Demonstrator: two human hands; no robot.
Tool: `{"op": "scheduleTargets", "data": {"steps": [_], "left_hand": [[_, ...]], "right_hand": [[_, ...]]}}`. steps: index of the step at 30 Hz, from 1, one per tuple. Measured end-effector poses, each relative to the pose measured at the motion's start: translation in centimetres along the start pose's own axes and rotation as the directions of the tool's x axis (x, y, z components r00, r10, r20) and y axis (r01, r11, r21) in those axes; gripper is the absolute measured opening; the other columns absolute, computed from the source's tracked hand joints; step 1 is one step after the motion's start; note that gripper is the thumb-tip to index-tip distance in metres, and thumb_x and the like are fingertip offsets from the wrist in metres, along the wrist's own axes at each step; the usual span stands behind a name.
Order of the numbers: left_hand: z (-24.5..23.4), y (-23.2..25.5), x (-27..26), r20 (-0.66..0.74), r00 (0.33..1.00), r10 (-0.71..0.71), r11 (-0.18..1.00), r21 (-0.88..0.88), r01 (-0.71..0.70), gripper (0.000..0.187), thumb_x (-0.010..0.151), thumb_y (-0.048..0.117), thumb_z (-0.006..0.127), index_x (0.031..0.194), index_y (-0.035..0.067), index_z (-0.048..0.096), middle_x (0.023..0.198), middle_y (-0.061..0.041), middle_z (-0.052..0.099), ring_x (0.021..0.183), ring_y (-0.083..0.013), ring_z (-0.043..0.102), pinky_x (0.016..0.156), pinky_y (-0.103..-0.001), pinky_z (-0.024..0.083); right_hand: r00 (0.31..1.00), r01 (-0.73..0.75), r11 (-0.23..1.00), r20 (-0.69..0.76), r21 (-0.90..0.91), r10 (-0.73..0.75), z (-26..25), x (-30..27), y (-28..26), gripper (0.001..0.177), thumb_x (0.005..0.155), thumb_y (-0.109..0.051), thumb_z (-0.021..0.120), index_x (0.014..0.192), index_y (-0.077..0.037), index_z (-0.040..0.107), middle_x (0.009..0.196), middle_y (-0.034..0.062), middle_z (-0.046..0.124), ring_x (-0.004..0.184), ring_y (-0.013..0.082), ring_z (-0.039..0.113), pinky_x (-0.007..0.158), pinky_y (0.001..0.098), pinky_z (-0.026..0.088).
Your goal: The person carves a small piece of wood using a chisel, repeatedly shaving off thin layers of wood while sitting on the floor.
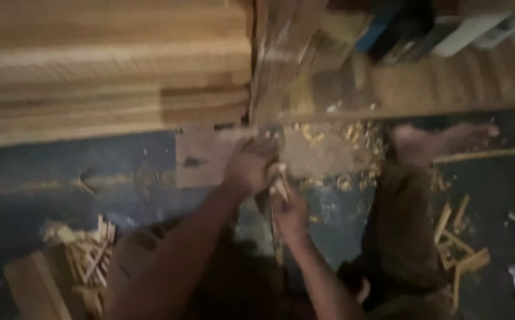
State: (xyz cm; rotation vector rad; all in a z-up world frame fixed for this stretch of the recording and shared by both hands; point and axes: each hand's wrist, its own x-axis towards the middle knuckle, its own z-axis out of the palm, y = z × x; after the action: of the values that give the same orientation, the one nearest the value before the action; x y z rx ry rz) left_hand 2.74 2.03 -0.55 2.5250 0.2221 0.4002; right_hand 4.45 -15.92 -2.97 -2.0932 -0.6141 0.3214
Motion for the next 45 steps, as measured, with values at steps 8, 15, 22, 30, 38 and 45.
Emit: {"op": "scheduleTargets", "data": {"steps": [8,15,22,30,38,45], "left_hand": [[0.3,3.4,-2.5,-0.274,0.862,-0.426,0.904,-0.161,0.395,0.04,0.084,0.029,0.072,0.119,0.009,0.07,0.118,-0.015,0.07,0.113,-0.0372,0.064,0.099,-0.046,0.051],[0.2,4.2,1.5,-0.116,0.788,-0.605,0.796,-0.081,0.599,0.062,0.081,0.046,0.081,0.118,0.003,0.059,0.114,-0.022,0.065,0.106,-0.0402,0.064,0.091,-0.05,0.052],[2.1,2.5,2.4,-0.125,0.731,-0.671,0.741,-0.091,0.665,0.055,0.078,0.038,0.079,0.122,0.009,0.061,0.109,-0.017,0.071,0.1,-0.0385,0.068,0.085,-0.052,0.055],[1.8,2.6,2.7,-0.138,0.681,-0.719,0.693,-0.079,0.716,0.034,0.081,0.035,0.074,0.108,0.016,0.071,0.102,-0.015,0.074,0.095,-0.0395,0.07,0.081,-0.054,0.055],[0.8,2.2,3.6,0.102,0.498,-0.861,0.463,-0.248,0.851,0.031,0.086,0.035,0.066,0.112,0.019,0.074,0.108,-0.014,0.076,0.095,-0.0365,0.077,0.089,-0.045,0.06],[-0.3,0.5,3.9,0.135,0.546,-0.827,0.538,-0.093,0.838,0.055,0.077,0.048,0.082,0.116,0.011,0.071,0.12,-0.015,0.072,0.113,-0.0335,0.069,0.095,-0.045,0.055]], "right_hand": [[0.832,-0.544,0.789,0.063,0.286,0.551,-5.9,-6.9,0.2,0.066,0.093,-0.033,0.068,0.157,-0.029,0.052,0.066,0.0078,0.058,0.05,0.0126,0.047,0.046,0.0326,0.04],[0.889,-0.451,0.88,-0.018,0.151,0.458,-5.9,-9.3,5.1,0.065,0.091,-0.036,0.071,0.152,-0.024,0.054,0.077,0.0038,0.071,0.053,0.0078,0.048,0.049,0.0284,0.045],[0.898,-0.438,0.89,0.024,0.127,0.439,-6.0,-7.9,6.0,0.063,0.091,-0.032,0.069,0.151,-0.018,0.053,0.107,0.0092,0.08,0.081,0.016,0.065,0.073,0.0307,0.054],[0.981,-0.158,0.969,-0.08,0.189,0.176,-5.3,-7.8,6.9,0.056,0.092,-0.023,0.07,0.146,-0.011,0.057,0.109,0.0133,0.08,0.092,0.0141,0.073,0.081,0.0263,0.056],[0.908,-0.416,0.906,0.004,-0.077,0.418,-5.9,-7.5,6.0,0.064,0.09,-0.035,0.067,0.151,-0.024,0.054,0.112,0.011,0.08,0.077,0.0138,0.072,0.07,0.0276,0.058],[0.941,-0.339,0.939,0.013,0.066,0.339,-6.2,-7.7,5.4,0.063,0.093,-0.033,0.068,0.152,-0.015,0.053,0.136,0.014,0.068,0.068,0.009,0.061,0.06,0.0306,0.052]]}}
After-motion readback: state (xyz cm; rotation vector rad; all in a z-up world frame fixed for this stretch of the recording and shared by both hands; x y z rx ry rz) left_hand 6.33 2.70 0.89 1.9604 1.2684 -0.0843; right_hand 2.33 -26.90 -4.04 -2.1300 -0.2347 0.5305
